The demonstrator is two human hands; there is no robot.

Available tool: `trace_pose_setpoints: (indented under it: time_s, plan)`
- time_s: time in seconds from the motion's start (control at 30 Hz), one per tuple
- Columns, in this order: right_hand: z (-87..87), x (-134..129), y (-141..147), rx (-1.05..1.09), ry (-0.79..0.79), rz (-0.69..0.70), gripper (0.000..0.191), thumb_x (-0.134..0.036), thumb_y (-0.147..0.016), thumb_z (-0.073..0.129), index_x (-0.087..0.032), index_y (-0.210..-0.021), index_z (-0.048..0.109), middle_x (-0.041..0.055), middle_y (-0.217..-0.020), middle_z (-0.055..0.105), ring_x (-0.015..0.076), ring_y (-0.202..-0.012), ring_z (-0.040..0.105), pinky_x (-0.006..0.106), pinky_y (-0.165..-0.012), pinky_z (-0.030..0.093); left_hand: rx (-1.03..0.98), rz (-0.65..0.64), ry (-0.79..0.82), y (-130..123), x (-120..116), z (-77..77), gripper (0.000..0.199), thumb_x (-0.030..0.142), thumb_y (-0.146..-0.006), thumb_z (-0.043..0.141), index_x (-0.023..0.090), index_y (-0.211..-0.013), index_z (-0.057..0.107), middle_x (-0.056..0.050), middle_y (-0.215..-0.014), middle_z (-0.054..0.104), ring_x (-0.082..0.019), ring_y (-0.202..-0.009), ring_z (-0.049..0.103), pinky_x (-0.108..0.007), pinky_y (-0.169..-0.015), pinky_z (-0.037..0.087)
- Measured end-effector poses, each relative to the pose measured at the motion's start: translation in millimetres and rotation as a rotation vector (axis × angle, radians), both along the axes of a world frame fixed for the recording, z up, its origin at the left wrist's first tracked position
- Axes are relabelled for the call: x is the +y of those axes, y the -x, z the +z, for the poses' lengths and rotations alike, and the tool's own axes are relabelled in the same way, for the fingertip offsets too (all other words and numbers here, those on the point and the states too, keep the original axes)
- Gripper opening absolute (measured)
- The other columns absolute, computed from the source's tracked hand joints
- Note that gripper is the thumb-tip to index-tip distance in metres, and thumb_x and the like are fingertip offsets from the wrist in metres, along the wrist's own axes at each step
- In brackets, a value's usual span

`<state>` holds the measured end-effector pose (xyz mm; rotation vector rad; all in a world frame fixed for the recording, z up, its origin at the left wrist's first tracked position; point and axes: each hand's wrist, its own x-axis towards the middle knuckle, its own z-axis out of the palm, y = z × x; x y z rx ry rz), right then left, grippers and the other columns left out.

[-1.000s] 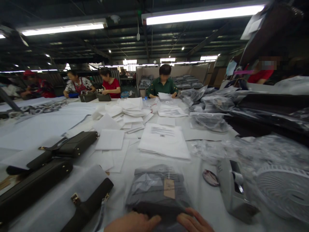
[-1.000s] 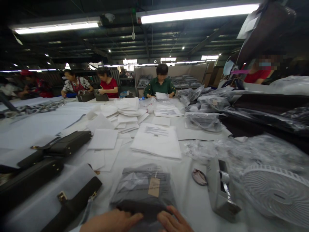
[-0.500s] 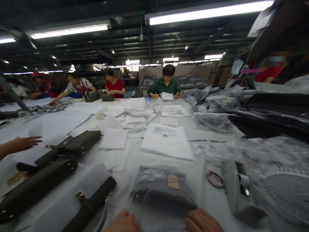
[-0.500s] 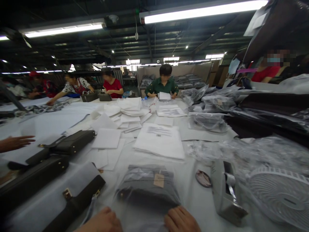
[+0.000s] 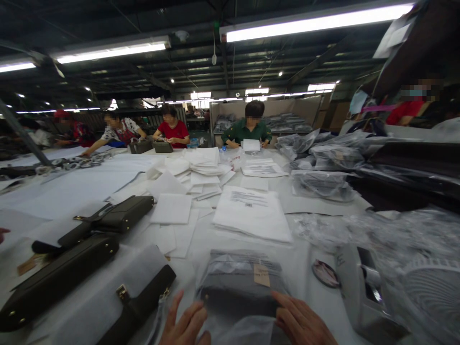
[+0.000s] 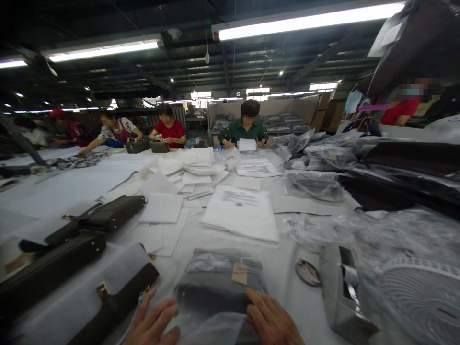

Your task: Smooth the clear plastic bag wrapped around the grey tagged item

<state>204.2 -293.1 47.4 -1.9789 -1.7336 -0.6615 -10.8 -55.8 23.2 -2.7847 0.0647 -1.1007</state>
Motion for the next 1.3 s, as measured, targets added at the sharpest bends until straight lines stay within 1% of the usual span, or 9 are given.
trace_pose_setpoints:
  time_s: [0.07, 0.17, 0.33, 0.4, 0.47, 0.57, 0.97, 1.17, 1.3]
  plan:
    - [-3.6, 5, -9, 0.009, -0.035, 0.026, 0.016, -0.017, -0.098, 0.044, -0.021, -0.091, 0.057, 0.0099, -0.112, 0.071, 0.0184, -0.100, 0.068, 0.029, -0.086, 0.054, -0.087, -0.129, 0.019, -16, 21, 2.9, 0.021, 0.025, -0.086, 0.058, 0.024, -0.066, 0.052, -0.003, -0.124, 0.069, -0.027, -0.128, 0.054, -0.055, -0.123, 0.008]
    - [-13.0, 11, -20, 0.133, -0.114, 0.059, 0.017, -0.024, -0.100, 0.041, -0.021, -0.101, 0.058, 0.0060, -0.097, 0.073, 0.0167, -0.089, 0.070, 0.026, -0.078, 0.056, 0.123, -0.194, 0.084, -34, 42, 9.6, 0.013, 0.024, -0.089, 0.051, 0.024, -0.077, 0.054, -0.003, -0.140, 0.061, -0.024, -0.136, 0.048, -0.046, -0.124, 0.016]
    - [-22.1, 20, -27, 0.306, -0.126, 0.004, 0.026, -0.026, -0.102, 0.033, -0.025, -0.086, 0.054, -0.0022, -0.066, 0.061, 0.0131, -0.058, 0.062, 0.024, -0.054, 0.049, 0.573, -0.142, 0.681, -38, 52, 17.7, 0.033, 0.026, -0.097, 0.033, 0.022, -0.120, 0.056, -0.005, -0.122, 0.072, -0.017, -0.111, 0.066, -0.026, -0.097, 0.048]
    - [-20.9, 26, -27, 0.386, -0.081, -0.037, 0.026, -0.028, -0.102, 0.036, -0.025, -0.082, 0.053, -0.0023, -0.067, 0.061, 0.0130, -0.059, 0.063, 0.024, -0.055, 0.048, 0.588, -0.076, 0.957, -39, 54, 15.4, 0.034, 0.039, -0.098, 0.032, 0.022, -0.099, 0.061, -0.003, -0.094, 0.073, -0.019, -0.090, 0.067, -0.026, -0.080, 0.047]
    - [-19.5, 32, -29, 0.477, -0.025, -0.082, 0.027, -0.030, -0.101, 0.036, -0.025, -0.079, 0.052, -0.0022, -0.068, 0.062, 0.0134, -0.061, 0.064, 0.024, -0.057, 0.048, 0.567, -0.004, 1.118, -44, 57, 9.2, 0.044, 0.053, -0.095, 0.033, 0.021, -0.069, 0.048, 0.003, -0.065, 0.053, -0.015, -0.066, 0.053, -0.027, -0.064, 0.035]
    - [-20.9, 40, -35, 0.609, 0.065, -0.143, 0.033, -0.036, -0.101, 0.033, -0.026, -0.074, 0.048, -0.0022, -0.066, 0.063, 0.0146, -0.061, 0.064, 0.026, -0.058, 0.047, 0.554, 0.032, 1.209, -58, 64, -2.4, 0.054, 0.067, -0.091, 0.034, 0.023, -0.060, 0.028, 0.007, -0.059, 0.027, -0.012, -0.058, 0.031, -0.029, -0.057, 0.020]
    - [-27.4, 54, -60, 1.011, 0.350, -0.299, 0.044, -0.057, -0.093, 0.026, -0.026, -0.064, 0.035, -0.0011, -0.061, 0.051, 0.0188, -0.063, 0.053, 0.032, -0.063, 0.035, 0.595, -0.072, 1.746, -73, 77, -42.6, 0.062, 0.079, -0.076, 0.050, 0.025, -0.059, 0.026, 0.008, -0.062, 0.021, -0.011, -0.061, 0.020, -0.028, -0.056, 0.020]
    - [-17.0, 51, -61, 1.103, 0.396, -0.189, 0.055, -0.072, -0.087, 0.020, -0.025, -0.063, 0.034, -0.0044, -0.061, 0.036, 0.0154, -0.060, 0.041, 0.031, -0.060, 0.029, 0.554, -0.021, 1.868, -62, 72, -62.4, 0.067, 0.084, -0.069, 0.054, 0.024, -0.056, 0.025, 0.008, -0.059, 0.019, -0.009, -0.058, 0.015, -0.028, -0.053, 0.015]
    - [-2.6, 48, -58, 1.126, 0.437, -0.071, 0.053, -0.077, -0.071, 0.054, -0.024, -0.077, 0.051, -0.0054, -0.069, 0.046, 0.0148, -0.065, 0.044, 0.028, -0.061, 0.032, 0.554, 0.019, 1.866, -59, 71, -68.3, 0.068, 0.085, -0.068, 0.053, 0.024, -0.056, 0.026, 0.008, -0.058, 0.020, -0.009, -0.057, 0.016, -0.028, -0.053, 0.015]
